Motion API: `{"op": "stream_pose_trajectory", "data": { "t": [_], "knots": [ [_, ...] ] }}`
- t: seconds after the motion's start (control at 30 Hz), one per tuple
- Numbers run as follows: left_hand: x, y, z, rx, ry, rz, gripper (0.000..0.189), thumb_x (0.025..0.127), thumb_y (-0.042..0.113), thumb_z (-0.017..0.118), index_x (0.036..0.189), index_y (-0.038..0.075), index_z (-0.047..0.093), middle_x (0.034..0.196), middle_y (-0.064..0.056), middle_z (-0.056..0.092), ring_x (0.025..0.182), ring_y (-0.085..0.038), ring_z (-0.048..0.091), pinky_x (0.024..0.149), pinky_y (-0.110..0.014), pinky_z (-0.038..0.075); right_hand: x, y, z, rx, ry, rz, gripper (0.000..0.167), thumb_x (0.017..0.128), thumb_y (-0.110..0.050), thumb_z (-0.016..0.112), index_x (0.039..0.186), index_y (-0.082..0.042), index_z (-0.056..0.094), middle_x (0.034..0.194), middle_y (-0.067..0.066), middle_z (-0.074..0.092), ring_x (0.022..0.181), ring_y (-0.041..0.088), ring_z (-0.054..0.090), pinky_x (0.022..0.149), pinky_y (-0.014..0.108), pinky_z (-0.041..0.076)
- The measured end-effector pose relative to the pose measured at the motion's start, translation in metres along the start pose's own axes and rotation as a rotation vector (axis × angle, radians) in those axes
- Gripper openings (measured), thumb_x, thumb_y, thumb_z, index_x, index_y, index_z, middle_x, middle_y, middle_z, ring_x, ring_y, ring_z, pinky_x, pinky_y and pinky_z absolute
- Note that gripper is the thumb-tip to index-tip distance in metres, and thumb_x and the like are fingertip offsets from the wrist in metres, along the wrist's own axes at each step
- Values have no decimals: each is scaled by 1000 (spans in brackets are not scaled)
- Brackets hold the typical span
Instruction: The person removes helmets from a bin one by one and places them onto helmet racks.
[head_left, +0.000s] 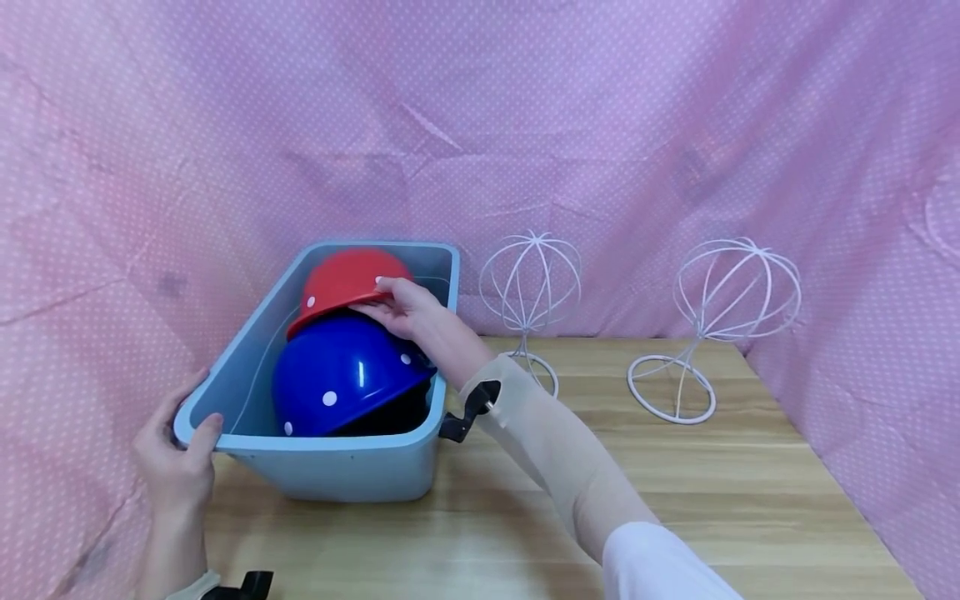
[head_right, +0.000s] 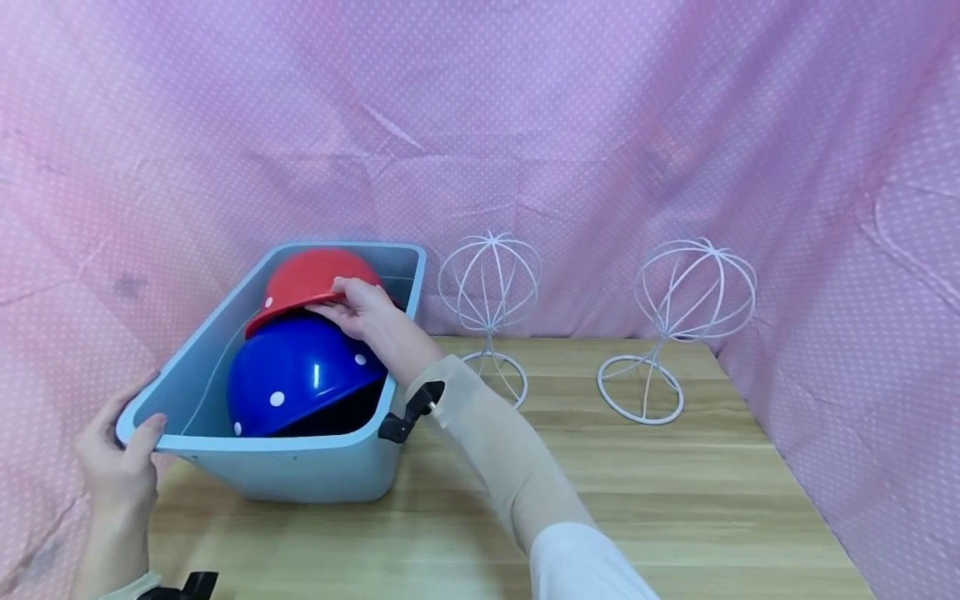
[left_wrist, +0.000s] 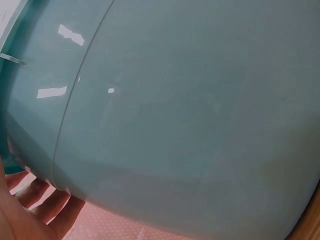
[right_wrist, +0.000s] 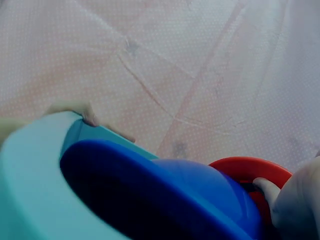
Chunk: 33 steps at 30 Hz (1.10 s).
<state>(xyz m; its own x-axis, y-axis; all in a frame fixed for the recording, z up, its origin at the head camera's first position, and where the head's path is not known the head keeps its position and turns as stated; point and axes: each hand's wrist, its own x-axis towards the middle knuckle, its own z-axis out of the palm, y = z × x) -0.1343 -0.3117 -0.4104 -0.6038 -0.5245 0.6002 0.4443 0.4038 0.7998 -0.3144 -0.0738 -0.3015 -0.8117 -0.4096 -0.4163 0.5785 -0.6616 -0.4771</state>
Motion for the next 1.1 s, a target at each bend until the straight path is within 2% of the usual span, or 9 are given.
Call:
{"op": "stream_pose_trajectory", "data": {
  "t": [0.17, 0.27, 0.43, 0.57, 0.63, 0.73, 0.83, 0.93, 1.1],
  "knots": [
    [-1, -2, 1, -35, 28, 67, 50, 81, -2, 55, 128, -11, 71, 113, 15, 76, 92, -2, 67, 81, -9, 51, -16, -3, -5, -53, -36, 21, 65, 101, 7, 56, 162, 0, 35, 151, 24, 60, 145, 39, 56, 120, 49, 43],
    [-2, 0, 1, -29, 43, 85, 52, 81, -1, 52, 128, -9, 72, 113, 13, 77, 89, -3, 66, 81, -10, 50, -28, -6, -11, -99, -81, 2, 53, 100, 8, 57, 152, 4, 45, 151, 22, 61, 144, 37, 57, 121, 48, 42],
    [-2, 0, 1, 38, 40, 39, 55, 82, 1, 49, 132, -2, 73, 116, 17, 75, 94, -1, 67, 84, -9, 51, -46, -17, -22, -181, -193, -77, 35, 102, 8, 53, 136, 1, 55, 155, 20, 58, 149, 34, 52, 124, 49, 37],
    [-3, -3, 5, 48, 62, 12, 54, 83, -1, 47, 130, -3, 73, 112, 19, 74, 92, -1, 67, 82, -9, 50, -58, -27, -32, -225, -263, -147, 32, 103, 8, 48, 131, -4, 56, 158, 20, 53, 151, 33, 48, 125, 49, 36],
    [-2, -4, 6, 53, 73, 2, 54, 83, -1, 47, 130, -3, 73, 111, 20, 74, 92, 0, 66, 81, -9, 49, -63, -31, -36, -245, -289, -184, 34, 103, 8, 47, 133, -6, 56, 159, 21, 51, 142, 29, 59, 125, 49, 36],
    [0, -5, 5, 75, 73, -11, 54, 85, -1, 47, 132, -1, 74, 112, 23, 73, 94, 1, 65, 82, -8, 49, -72, -38, -38, -271, -324, -241, 40, 103, 9, 46, 140, -3, 54, 160, 23, 50, 114, 19, 74, 126, 50, 35],
    [-1, -4, 4, 87, 73, -25, 53, 86, -1, 47, 132, 1, 74, 115, 23, 72, 95, 0, 65, 82, -9, 48, -81, -44, -40, -294, -349, -295, 45, 103, 9, 46, 147, -1, 51, 141, 18, 66, 91, 13, 78, 126, 52, 34],
    [-3, -3, 5, 66, 92, -33, 54, 85, -2, 47, 132, 0, 74, 117, 18, 74, 94, -2, 64, 82, -11, 48, -88, -49, -42, -327, -384, -339, 43, 104, 7, 46, 145, -2, 52, 118, 8, 75, 90, 12, 79, 119, 47, 42],
    [-3, -7, 11, 32, 109, -26, 55, 83, -5, 46, 131, -2, 73, 113, 17, 74, 91, -3, 63, 80, -14, 47, -97, -58, -47, -341, -448, -420, 29, 104, 8, 45, 120, -9, 62, 96, -1, 80, 85, 10, 79, 88, 29, 63]
  ]
}}
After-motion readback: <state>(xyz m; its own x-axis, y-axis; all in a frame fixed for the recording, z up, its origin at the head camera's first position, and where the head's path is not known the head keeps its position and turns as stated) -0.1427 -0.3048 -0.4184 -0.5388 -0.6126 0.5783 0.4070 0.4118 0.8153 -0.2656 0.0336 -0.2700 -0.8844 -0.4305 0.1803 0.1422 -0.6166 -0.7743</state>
